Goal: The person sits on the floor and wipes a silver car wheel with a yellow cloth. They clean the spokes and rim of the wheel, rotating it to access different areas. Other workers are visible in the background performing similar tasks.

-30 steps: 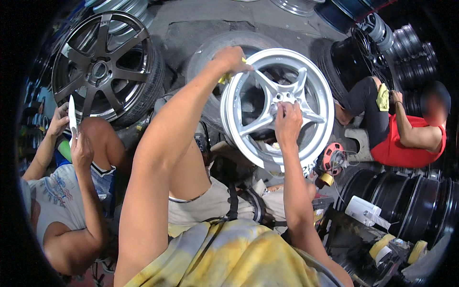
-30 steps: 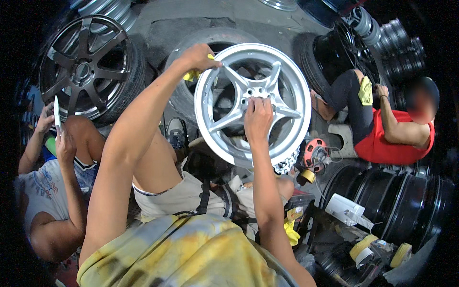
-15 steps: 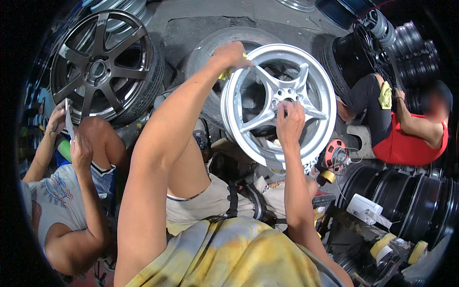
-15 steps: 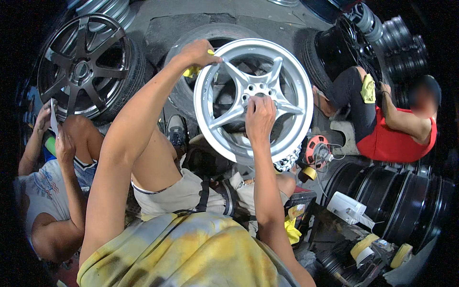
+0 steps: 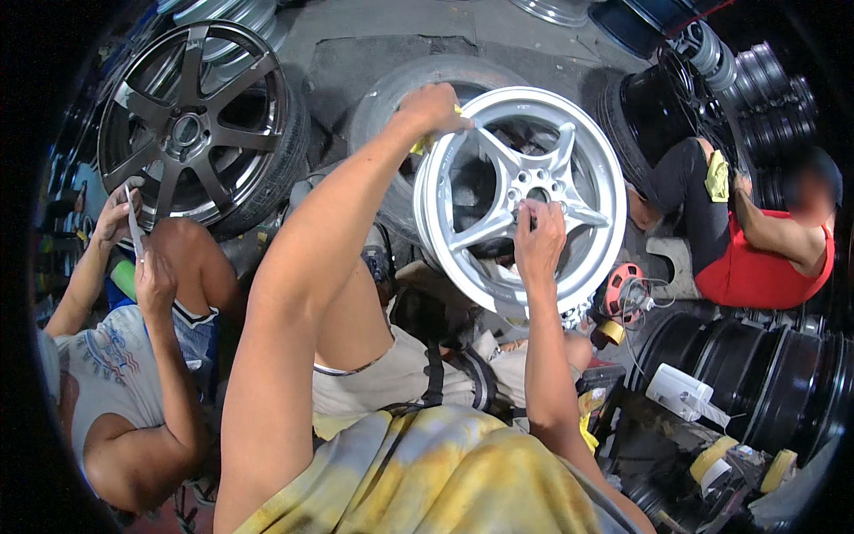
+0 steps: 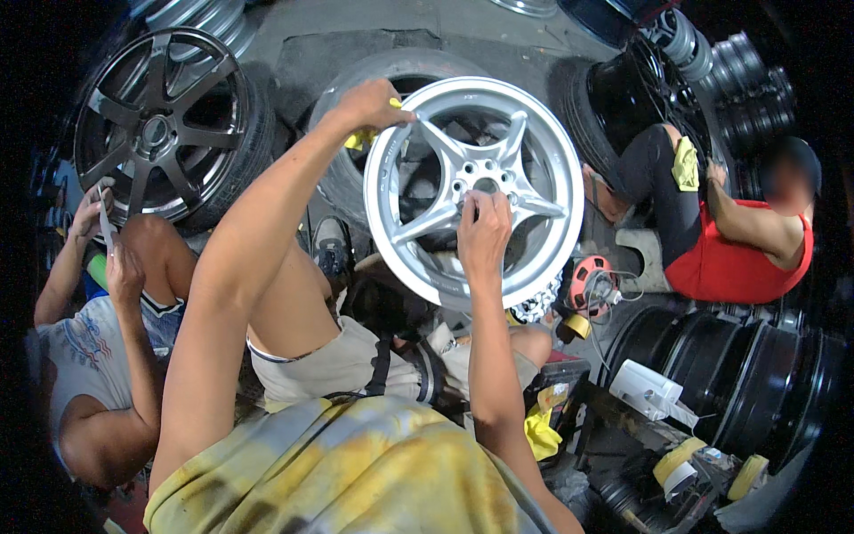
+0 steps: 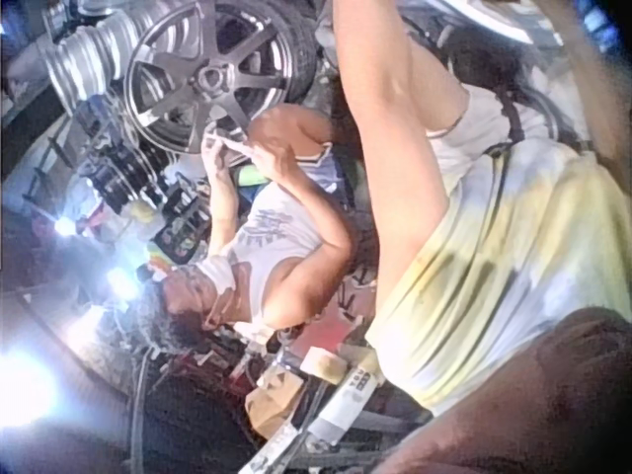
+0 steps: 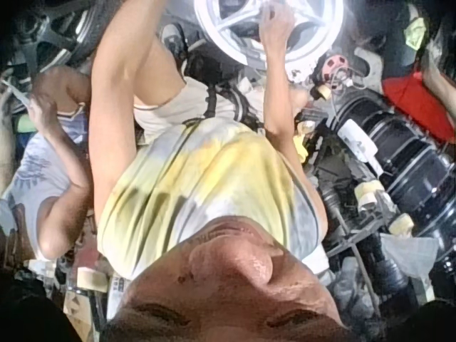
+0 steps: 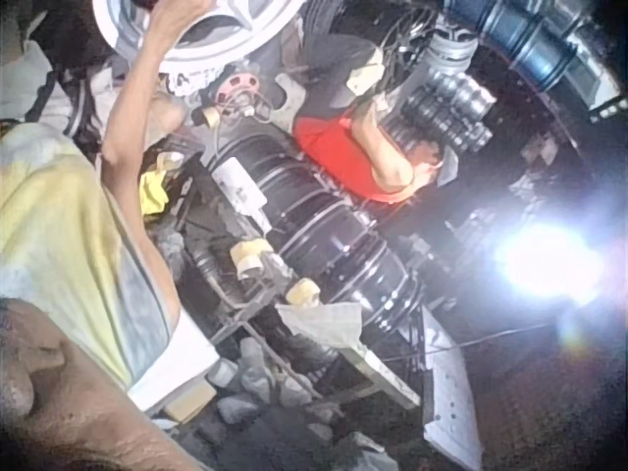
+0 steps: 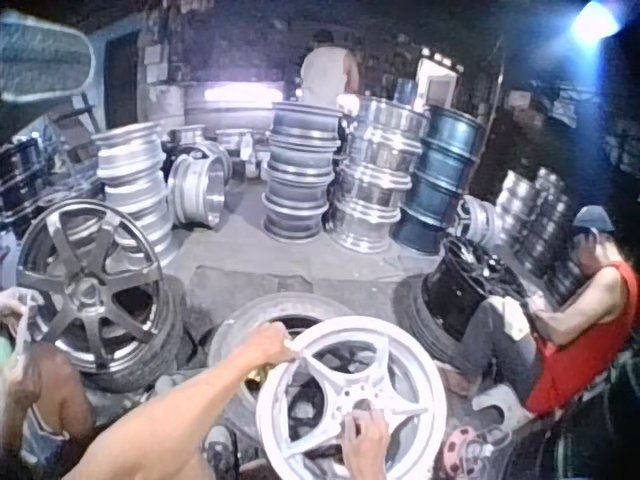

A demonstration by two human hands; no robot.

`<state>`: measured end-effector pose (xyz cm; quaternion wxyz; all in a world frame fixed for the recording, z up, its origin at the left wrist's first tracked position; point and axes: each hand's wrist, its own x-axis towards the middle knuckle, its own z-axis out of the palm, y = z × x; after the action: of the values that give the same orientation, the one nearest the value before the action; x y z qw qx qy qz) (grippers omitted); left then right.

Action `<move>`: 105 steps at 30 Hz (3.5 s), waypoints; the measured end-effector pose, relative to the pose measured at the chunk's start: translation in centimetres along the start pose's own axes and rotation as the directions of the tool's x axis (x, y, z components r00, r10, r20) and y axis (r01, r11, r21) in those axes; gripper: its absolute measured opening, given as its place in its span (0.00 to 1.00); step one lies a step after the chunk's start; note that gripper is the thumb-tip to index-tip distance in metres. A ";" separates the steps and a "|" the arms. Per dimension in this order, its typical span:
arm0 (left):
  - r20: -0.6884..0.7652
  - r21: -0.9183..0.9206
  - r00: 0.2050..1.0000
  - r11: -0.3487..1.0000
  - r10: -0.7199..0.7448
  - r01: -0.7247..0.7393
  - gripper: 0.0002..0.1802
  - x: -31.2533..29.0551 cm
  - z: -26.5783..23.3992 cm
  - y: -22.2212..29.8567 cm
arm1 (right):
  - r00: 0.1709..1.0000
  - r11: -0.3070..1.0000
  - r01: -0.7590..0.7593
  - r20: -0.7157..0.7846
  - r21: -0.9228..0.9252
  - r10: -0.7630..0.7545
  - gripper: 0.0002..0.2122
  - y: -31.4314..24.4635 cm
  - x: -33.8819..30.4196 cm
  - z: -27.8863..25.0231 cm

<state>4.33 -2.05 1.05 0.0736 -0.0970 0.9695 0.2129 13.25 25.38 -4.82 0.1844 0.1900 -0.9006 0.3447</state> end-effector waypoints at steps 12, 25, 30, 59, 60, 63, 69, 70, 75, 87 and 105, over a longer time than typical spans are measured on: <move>0.044 -0.061 0.999 0.998 0.015 -0.013 0.30 0.2 0.1 -0.1 | 1.000 1.000 -0.001 0.003 0.003 0.001 0.02 -0.1 1.3 0.0; -0.048 0.004 0.999 1.000 0.019 -0.019 0.24 -0.4 0.2 0.3 | 1.000 0.999 -0.018 -0.005 0.047 0.019 0.03 -0.3 0.9 0.0; 0.039 -0.042 0.999 0.999 -0.005 0.006 0.28 0.0 -0.3 0.2 | 1.000 1.000 -0.029 -0.007 -0.005 0.028 0.03 -0.3 2.0 0.4; -0.036 -0.002 0.999 1.000 -0.026 0.026 0.23 -0.9 0.0 0.7 | 0.998 0.996 -0.054 -0.015 0.071 0.055 0.03 -0.3 0.2 0.4; 0.011 -0.029 1.000 0.999 -0.026 0.026 0.24 -0.9 -0.3 0.5 | 0.999 0.996 -0.046 -0.018 0.077 0.047 0.03 -0.3 0.4 0.4; 0.110 -0.088 0.994 0.996 0.005 0.005 0.29 -0.7 -0.8 0.4 | 0.996 0.996 -0.087 -0.007 -0.004 0.087 0.03 -0.1 1.1 0.1; 0.034 -0.052 0.999 0.998 -0.024 0.026 0.24 -0.7 -0.2 0.3 | 0.996 0.994 -0.084 0.001 0.063 0.084 0.02 0.1 1.2 0.7; 0.070 -0.088 0.997 0.996 -0.024 0.030 0.24 -0.7 -0.8 0.4 | 0.997 0.997 -0.075 -0.002 0.029 0.075 0.02 0.1 1.5 0.6; -0.130 0.045 0.992 0.999 -0.005 0.011 0.25 -0.7 0.4 -0.1 | 0.998 0.993 -0.052 -0.024 0.110 0.055 0.03 -0.3 0.4 0.7; 0.073 -0.055 0.997 0.998 -0.005 0.009 0.29 -0.5 -0.6 0.6 | 0.998 0.996 -0.048 -0.034 0.073 0.051 0.03 0.1 2.1 0.5; -0.248 -0.202 0.934 0.930 0.256 -0.309 0.28 -2.7 -1.0 6.5 | 0.995 0.995 -0.099 0.022 0.018 0.098 0.05 1.6 4.1 1.1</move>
<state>5.44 3.78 5.03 -0.0764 0.0136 0.9430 0.3236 8.70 24.87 -4.55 0.1557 0.1509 -0.9074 0.3600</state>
